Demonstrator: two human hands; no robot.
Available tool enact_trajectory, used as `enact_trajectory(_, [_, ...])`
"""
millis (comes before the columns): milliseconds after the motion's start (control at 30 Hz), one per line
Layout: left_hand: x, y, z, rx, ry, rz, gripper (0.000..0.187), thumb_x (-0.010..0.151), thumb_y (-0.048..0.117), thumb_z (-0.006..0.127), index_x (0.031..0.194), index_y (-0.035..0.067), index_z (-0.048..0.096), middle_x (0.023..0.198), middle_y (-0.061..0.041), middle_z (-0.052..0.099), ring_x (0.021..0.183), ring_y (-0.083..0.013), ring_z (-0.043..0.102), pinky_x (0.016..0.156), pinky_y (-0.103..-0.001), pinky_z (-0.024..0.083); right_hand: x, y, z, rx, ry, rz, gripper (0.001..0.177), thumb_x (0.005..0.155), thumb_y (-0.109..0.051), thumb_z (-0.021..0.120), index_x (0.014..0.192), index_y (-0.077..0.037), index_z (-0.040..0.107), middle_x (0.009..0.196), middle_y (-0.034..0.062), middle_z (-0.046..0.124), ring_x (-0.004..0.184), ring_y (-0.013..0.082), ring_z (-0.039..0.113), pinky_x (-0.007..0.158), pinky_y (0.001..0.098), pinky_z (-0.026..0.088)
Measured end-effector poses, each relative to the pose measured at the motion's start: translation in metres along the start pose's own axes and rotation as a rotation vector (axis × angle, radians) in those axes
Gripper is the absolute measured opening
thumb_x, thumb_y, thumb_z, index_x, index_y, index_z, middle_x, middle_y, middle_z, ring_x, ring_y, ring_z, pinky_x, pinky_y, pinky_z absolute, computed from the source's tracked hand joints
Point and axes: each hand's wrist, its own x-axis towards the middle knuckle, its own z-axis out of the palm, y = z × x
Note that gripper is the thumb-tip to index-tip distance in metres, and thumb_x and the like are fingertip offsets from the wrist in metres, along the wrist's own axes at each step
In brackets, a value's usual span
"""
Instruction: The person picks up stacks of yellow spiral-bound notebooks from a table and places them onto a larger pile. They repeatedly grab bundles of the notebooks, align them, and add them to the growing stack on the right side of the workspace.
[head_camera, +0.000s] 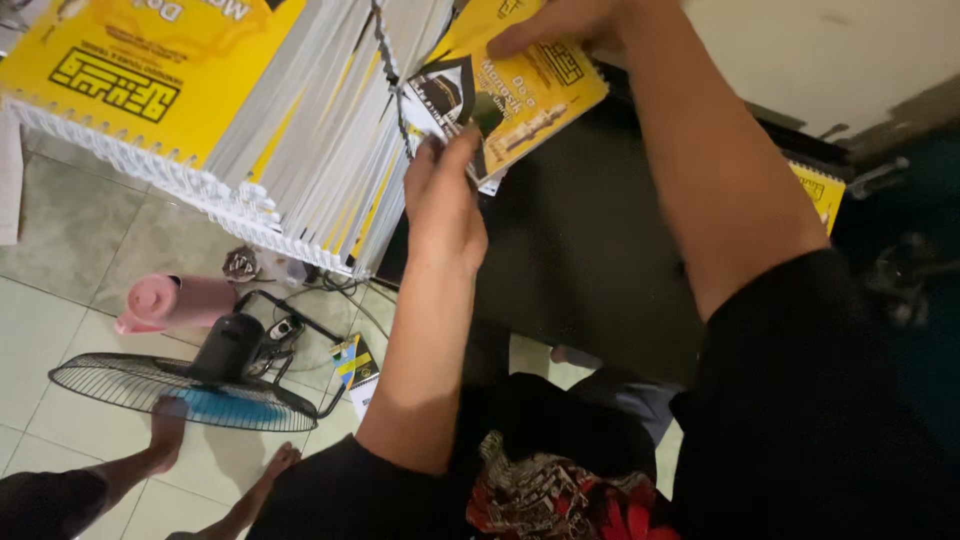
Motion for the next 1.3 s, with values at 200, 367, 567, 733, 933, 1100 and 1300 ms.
enact_trajectory(200, [-0.010, 0.001, -0.002, -0.013, 0.110, -0.121, 0.038, 0.075, 0.007, 0.076, 0.110, 0.000, 0.064, 0.101, -0.014, 0.073, 0.088, -0.0253, 0.071, 0.075, -0.037, 0.058, -0.008, 0.003, 0.013, -0.036, 0.099, 0.175, 0.052, 0.084, -0.040, 0.079, 0.130, -0.027, 0.057, 0.128, 0.0002, 0.071, 0.110, 0.0239, 0.072, 0.099, 0.0451, 0.058])
enact_trajectory(367, [-0.019, 0.008, -0.006, 0.007, 0.146, -0.181, 0.041, 0.074, 0.006, 0.073, 0.113, -0.006, 0.070, 0.101, -0.018, 0.075, 0.082, -0.0293, 0.073, 0.073, -0.044, 0.063, -0.040, 0.006, 0.017, -0.109, 0.100, 0.164, 0.066, 0.081, -0.049, 0.080, 0.129, -0.016, 0.051, 0.127, 0.0046, 0.073, 0.104, 0.0247, 0.074, 0.085, 0.0407, 0.063])
enact_trajectory(567, [-0.037, -0.004, -0.048, 0.322, -0.147, 0.010, 0.030, 0.078, 0.013, 0.079, 0.104, 0.004, 0.068, 0.096, -0.014, 0.075, 0.083, -0.0229, 0.072, 0.073, -0.038, 0.061, -0.099, 0.069, 0.046, -0.176, 0.241, 0.144, 0.052, 0.079, -0.057, 0.078, 0.110, -0.016, 0.077, 0.104, 0.0026, 0.080, 0.083, 0.0158, 0.076, 0.069, 0.0295, 0.057])
enact_trajectory(733, [-0.038, -0.031, -0.088, 0.670, -0.775, 0.257, 0.083, 0.067, -0.008, 0.083, 0.141, 0.003, 0.048, 0.124, -0.021, 0.067, 0.124, -0.0321, 0.060, 0.109, -0.054, 0.044, -0.108, 0.221, 0.163, 0.444, 0.792, -0.461, 0.109, 0.051, -0.017, 0.106, 0.140, -0.002, 0.046, 0.120, 0.0191, 0.060, 0.117, 0.0360, 0.060, 0.099, 0.0516, 0.049])
enact_trajectory(933, [-0.027, -0.079, -0.103, 0.650, -0.980, 0.274, 0.094, 0.060, -0.005, 0.072, 0.149, 0.001, 0.042, 0.138, -0.026, 0.058, 0.134, -0.0404, 0.051, 0.109, -0.057, 0.044, -0.134, 0.255, 0.213, 0.504, 0.937, -0.465, 0.129, 0.043, -0.021, 0.107, 0.148, 0.003, 0.034, 0.128, 0.0240, 0.051, 0.121, 0.0399, 0.053, 0.107, 0.0573, 0.045])
enact_trajectory(1100, [-0.012, -0.128, -0.102, 0.437, -0.999, 0.229, 0.105, 0.060, 0.007, 0.079, 0.155, 0.002, 0.035, 0.142, -0.023, 0.053, 0.133, -0.0353, 0.044, 0.108, -0.061, 0.041, -0.121, 0.272, 0.232, 0.630, 0.933, -0.592, 0.126, 0.052, -0.014, 0.103, 0.152, 0.000, 0.028, 0.141, 0.0191, 0.047, 0.133, 0.0325, 0.045, 0.119, 0.0541, 0.035])
enact_trajectory(1300, [-0.011, -0.124, -0.098, 0.496, -0.943, 0.273, 0.089, 0.055, -0.003, 0.076, 0.139, 0.001, 0.049, 0.119, -0.020, 0.060, 0.117, -0.0361, 0.055, 0.092, -0.059, 0.050, -0.125, 0.267, 0.240, 0.651, 1.021, -0.616, 0.113, 0.056, -0.012, 0.102, 0.146, 0.001, 0.036, 0.136, 0.0180, 0.051, 0.133, 0.0317, 0.048, 0.120, 0.0517, 0.033])
